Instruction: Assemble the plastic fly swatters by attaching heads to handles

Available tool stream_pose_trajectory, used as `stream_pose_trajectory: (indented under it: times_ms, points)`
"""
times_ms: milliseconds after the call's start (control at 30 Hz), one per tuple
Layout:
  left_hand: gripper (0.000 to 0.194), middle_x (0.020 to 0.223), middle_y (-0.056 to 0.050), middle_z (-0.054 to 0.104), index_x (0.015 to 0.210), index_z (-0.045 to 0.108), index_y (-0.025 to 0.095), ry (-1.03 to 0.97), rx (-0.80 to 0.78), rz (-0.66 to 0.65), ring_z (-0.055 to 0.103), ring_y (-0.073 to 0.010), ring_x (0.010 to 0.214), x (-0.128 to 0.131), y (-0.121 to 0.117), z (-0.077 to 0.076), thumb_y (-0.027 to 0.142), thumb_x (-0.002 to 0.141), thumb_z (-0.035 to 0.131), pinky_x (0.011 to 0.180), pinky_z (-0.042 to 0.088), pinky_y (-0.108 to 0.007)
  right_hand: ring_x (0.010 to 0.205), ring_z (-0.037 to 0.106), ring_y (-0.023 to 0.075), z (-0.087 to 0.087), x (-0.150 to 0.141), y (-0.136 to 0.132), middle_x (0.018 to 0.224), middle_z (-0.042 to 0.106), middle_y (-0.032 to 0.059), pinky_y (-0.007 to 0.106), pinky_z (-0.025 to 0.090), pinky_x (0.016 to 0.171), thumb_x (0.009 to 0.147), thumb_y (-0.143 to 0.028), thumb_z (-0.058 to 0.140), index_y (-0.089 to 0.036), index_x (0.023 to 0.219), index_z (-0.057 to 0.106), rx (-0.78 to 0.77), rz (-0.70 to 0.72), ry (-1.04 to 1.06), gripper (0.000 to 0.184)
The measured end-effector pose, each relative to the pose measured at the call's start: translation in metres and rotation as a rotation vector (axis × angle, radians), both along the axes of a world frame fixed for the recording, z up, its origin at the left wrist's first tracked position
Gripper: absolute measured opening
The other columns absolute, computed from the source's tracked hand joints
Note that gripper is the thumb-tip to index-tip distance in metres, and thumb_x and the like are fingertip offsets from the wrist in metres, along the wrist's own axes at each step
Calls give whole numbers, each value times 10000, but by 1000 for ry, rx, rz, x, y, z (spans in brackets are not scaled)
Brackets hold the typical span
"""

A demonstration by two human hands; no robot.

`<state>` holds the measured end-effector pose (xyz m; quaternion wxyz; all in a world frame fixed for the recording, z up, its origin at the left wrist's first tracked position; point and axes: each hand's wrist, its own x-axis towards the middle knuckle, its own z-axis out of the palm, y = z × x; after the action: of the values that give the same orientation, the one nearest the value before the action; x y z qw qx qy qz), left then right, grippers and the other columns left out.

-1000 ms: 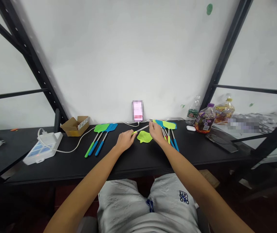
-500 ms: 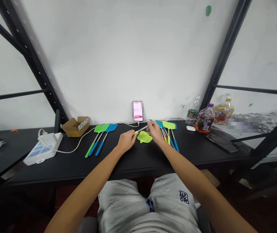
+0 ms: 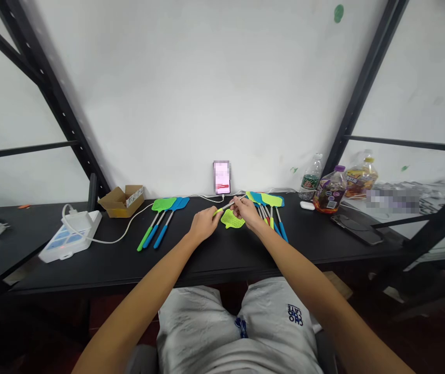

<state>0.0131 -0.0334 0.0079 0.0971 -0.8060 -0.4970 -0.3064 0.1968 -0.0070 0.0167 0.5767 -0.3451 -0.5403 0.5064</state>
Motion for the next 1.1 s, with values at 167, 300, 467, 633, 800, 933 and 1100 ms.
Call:
stream_pose_trajectory:
  times_ms: [167,300,467,633,800,933,1100]
  points:
    - [368,778,-49,643,796,552,197,5,-14,5,577,-170,712,2,0,1,436,980,341,606,282,-275,422,438,60,-1,-4,1,614,564,-1,189,256,373,733,-628,662,-160,759,582,-10,-34,34,475]
    - [382,752,-49,634,789,552,199,8,-15,15,578,-173,702,1,1,1,448,979,332,607,282,-277,407,423,54,1,0,5,573,529,-22,181,248,367,748,-606,657,-164,741,560,-2,-89,76,452]
    - [397,663,-34,591,748,539,205,-29,-31,77,562,-171,652,-8,5,-1,470,969,343,580,255,-278,391,402,52,9,19,10,535,468,-44,180,242,350,826,-516,619,-176,699,501,-42,-307,189,381]
    - [408,640,-30,582,736,547,207,-79,-35,111,555,-168,635,-13,9,-3,477,964,345,575,252,-277,379,374,52,11,23,11,524,441,-50,188,249,335,862,-490,581,-188,688,467,-81,-368,220,367]
    - [409,640,-33,588,742,563,206,-67,-53,112,564,-172,640,-11,9,-3,483,959,356,579,260,-276,380,384,55,9,18,10,531,452,-42,190,263,334,872,-503,551,-187,705,482,-90,-357,192,364]
    - [395,649,-33,588,749,563,207,-59,-57,98,565,-177,650,-11,7,-2,475,959,363,584,262,-276,383,393,61,9,18,9,536,465,-36,197,274,340,867,-493,558,-186,710,494,-103,-337,196,351]
    - [360,679,-35,590,748,530,206,-30,-54,45,557,-176,665,-10,6,-1,429,969,354,578,253,-280,381,393,57,9,16,6,531,470,-37,192,267,343,885,-434,531,-174,729,519,-112,-332,186,304]
